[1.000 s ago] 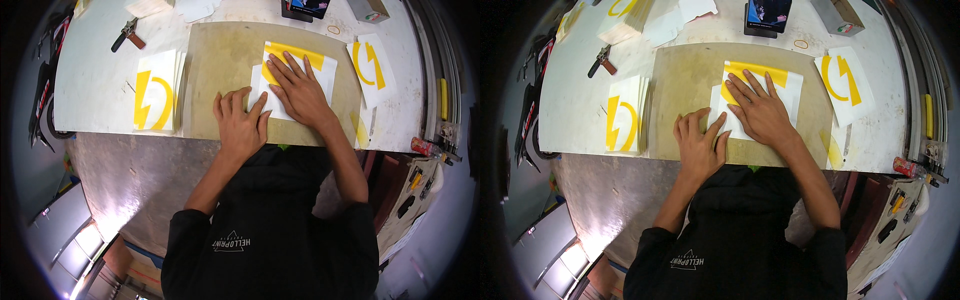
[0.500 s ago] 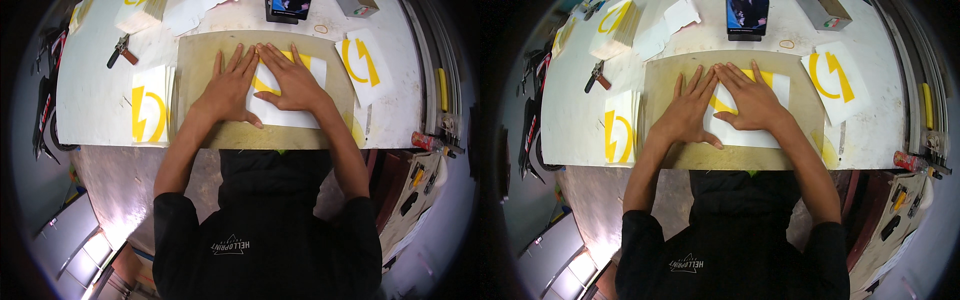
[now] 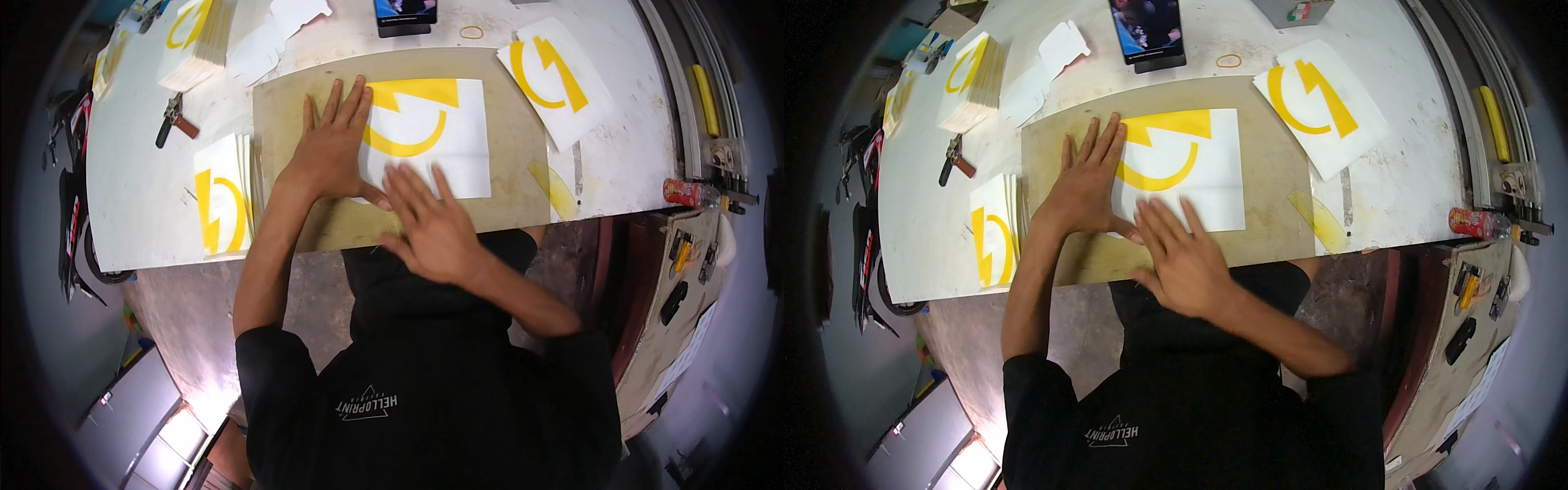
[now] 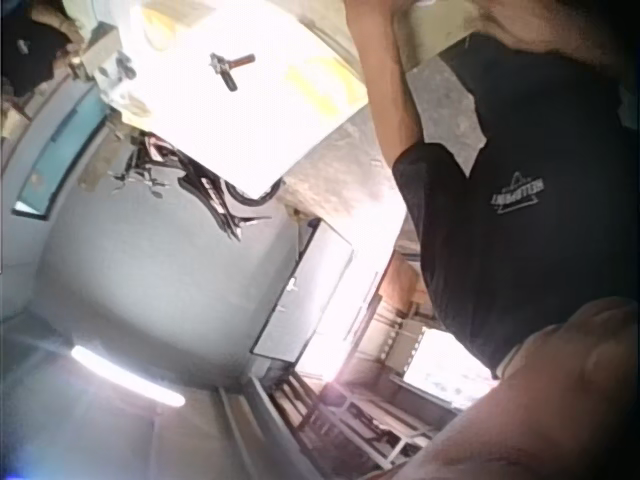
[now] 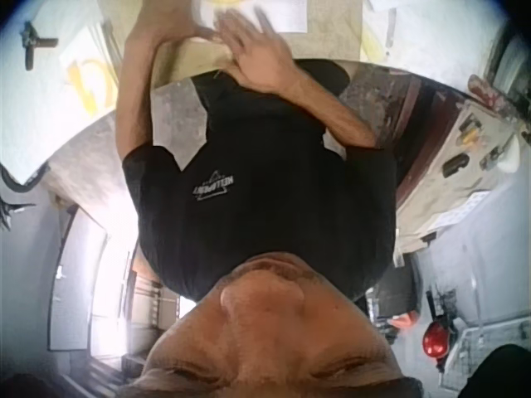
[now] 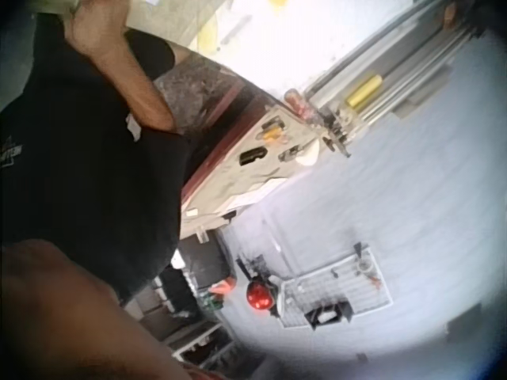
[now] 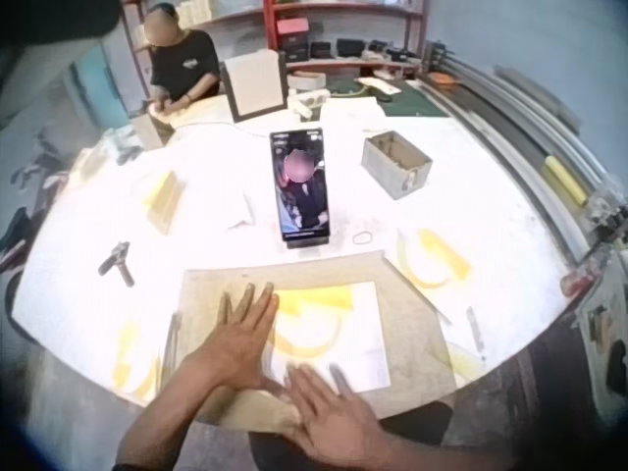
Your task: The person repeatedly peels yellow logo stickers from their white backing sheets on a workbench. They handle each sheet one at a time, peel the sticker, and place the finished sheet aside. The process is repeated continuously throughout the clip.
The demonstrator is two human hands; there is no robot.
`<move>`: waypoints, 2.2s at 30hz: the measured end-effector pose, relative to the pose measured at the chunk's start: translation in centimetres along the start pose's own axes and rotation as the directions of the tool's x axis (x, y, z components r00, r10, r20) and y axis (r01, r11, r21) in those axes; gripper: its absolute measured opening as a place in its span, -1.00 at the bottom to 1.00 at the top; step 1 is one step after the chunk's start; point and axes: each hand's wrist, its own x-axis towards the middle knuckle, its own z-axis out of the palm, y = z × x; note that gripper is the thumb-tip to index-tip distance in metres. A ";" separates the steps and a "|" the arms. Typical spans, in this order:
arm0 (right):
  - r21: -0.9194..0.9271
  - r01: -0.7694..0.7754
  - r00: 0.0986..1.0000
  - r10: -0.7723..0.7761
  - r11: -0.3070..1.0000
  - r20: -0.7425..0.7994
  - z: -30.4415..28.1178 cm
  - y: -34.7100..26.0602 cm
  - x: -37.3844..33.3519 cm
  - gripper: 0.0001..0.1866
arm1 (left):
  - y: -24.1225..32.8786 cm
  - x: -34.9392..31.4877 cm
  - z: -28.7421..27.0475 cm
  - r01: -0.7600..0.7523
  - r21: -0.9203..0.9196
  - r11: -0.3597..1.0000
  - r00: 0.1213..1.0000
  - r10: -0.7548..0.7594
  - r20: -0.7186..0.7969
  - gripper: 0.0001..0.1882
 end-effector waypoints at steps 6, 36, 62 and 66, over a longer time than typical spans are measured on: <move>-0.138 -0.236 0.969 0.222 0.962 -0.108 -2.0 4.7 -7.6 -0.22 | -0.3 -0.3 0.3 0.009 -0.037 0.999 1.000 -0.009 -0.012 0.88; -0.051 0.086 0.940 -0.098 0.995 -0.326 -2.0 8.0 -5.3 -0.62 | 8.5 -7.5 8.3 -0.130 -0.102 0.986 0.846 0.056 -0.530 -0.50; -0.011 0.070 0.974 -0.070 0.998 -0.215 0.7 3.3 -1.9 -0.51 | 7.7 -8.5 7.9 -0.071 -0.106 0.992 0.869 0.010 -0.494 -0.59; -0.093 -0.072 0.966 0.046 0.993 -0.253 -0.6 7.2 -5.2 -0.51 | 7.4 -9.7 7.6 0.002 -0.082 0.997 0.869 -0.042 -0.493 -0.60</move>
